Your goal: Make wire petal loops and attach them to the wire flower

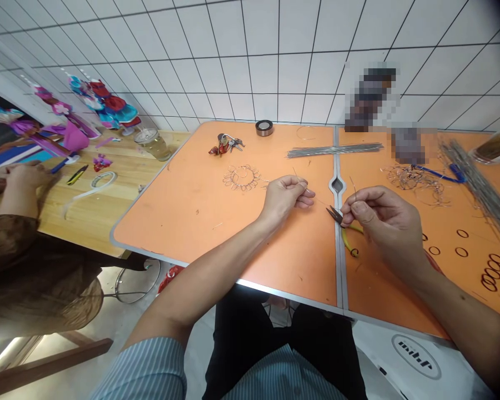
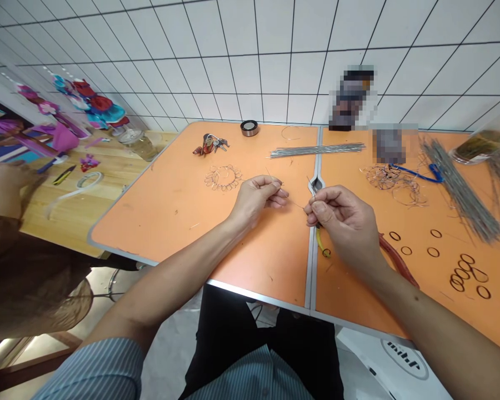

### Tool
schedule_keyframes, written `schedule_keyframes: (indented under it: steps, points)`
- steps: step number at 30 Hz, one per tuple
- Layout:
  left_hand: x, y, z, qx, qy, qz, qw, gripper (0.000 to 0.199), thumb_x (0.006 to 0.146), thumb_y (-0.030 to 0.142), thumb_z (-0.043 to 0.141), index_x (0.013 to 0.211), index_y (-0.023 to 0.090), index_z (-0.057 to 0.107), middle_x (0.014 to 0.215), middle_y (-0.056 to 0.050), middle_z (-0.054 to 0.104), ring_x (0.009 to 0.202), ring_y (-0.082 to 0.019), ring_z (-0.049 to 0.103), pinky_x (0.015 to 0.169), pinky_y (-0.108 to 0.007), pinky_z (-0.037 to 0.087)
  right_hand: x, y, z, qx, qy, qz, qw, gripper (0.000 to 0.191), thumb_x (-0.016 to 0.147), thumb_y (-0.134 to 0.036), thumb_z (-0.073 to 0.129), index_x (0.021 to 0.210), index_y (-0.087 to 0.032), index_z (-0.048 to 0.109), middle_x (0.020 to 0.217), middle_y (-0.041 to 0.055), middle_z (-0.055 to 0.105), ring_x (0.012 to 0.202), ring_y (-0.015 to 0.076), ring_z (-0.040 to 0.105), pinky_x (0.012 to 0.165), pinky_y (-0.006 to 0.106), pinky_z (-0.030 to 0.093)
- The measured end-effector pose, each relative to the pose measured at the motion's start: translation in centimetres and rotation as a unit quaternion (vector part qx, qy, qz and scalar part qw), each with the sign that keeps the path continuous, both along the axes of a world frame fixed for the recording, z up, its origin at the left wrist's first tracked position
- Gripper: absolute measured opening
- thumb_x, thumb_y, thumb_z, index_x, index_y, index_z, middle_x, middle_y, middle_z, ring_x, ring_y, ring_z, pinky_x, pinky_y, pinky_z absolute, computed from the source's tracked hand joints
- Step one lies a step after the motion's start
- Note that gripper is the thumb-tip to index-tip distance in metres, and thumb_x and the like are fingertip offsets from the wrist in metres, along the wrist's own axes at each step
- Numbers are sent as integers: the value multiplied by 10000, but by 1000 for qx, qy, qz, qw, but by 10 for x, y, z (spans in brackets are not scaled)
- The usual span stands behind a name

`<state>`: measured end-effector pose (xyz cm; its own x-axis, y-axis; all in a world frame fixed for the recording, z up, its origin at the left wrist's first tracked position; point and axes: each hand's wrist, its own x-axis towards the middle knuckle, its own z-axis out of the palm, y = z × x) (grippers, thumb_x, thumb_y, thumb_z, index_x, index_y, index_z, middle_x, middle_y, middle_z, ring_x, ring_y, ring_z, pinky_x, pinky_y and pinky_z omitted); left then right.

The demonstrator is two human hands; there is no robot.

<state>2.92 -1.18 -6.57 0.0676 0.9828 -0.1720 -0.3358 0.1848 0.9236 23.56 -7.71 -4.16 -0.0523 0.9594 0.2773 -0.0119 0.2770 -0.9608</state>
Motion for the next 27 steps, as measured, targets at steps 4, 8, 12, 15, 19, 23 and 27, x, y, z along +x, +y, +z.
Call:
schedule_keyframes:
  steps: [4, 8, 12, 15, 19, 23, 27]
  points:
    - [0, 0, 0, -2, 9, 0, 1000, 41, 997, 130, 697, 963, 134, 720, 767, -53, 812, 592, -133, 749, 621, -244, 597, -1, -1, 1, -9, 5, -4, 1000, 421, 876, -581, 978, 947, -221, 772, 875, 32, 759, 713, 113, 726, 698, 256, 677]
    - [1, 0, 1, -8, 25, 2, 1000, 27, 999, 140, 713, 979, 131, 728, 778, -51, 814, 606, -126, 753, 638, -237, 595, -1, -1, 3, -17, 0, -5, 1000, 445, 861, -604, 983, 940, -223, 767, 876, 35, 759, 711, 115, 722, 695, 264, 672]
    - [2, 0, 1, -7, 30, 7, 999, 54, 1013, 152, 701, 976, 125, 730, 802, -58, 816, 613, -125, 753, 630, -242, 602, -1, -1, 5, -26, -2, -5, 1000, 462, 856, -621, 982, 938, -224, 761, 884, 37, 761, 719, 116, 722, 703, 267, 668]
    - [0, -1, 2, -4, 38, 8, 999, 51, 999, 149, 698, 967, 124, 730, 791, -51, 805, 610, -120, 747, 610, -230, 588, -3, 0, 4, -40, -8, -5, 999, 491, 864, -650, 965, 944, -218, 746, 886, 36, 760, 710, 108, 707, 712, 268, 668]
    - [-7, -1, 10, 18, 76, 29, 996, 52, 936, 147, 708, 986, 145, 724, 729, -6, 762, 557, -98, 686, 567, -209, 539, -5, 3, 1, -102, -45, 33, 993, 565, 885, -725, 910, 1009, -209, 717, 968, 58, 789, 769, 126, 728, 729, 281, 666]
    - [-18, 2, 16, 41, 168, -10, 985, 102, 876, 148, 683, 967, 150, 730, 640, 18, 691, 517, -106, 611, 537, -228, 495, 25, 23, 8, -146, -149, 71, 975, 549, 1023, -753, 720, 1075, -206, 743, 1115, 109, 817, 852, 180, 767, 754, 324, 650]
    - [-27, 5, 11, 63, 263, -103, 957, 121, 809, 165, 683, 908, 170, 755, 624, 19, 660, 533, -119, 575, 580, -263, 478, 98, 55, 24, 58, -359, -286, 887, 187, 1058, -310, 656, 1104, -205, 803, 1154, 97, 823, 947, 191, 727, 920, 343, 570]
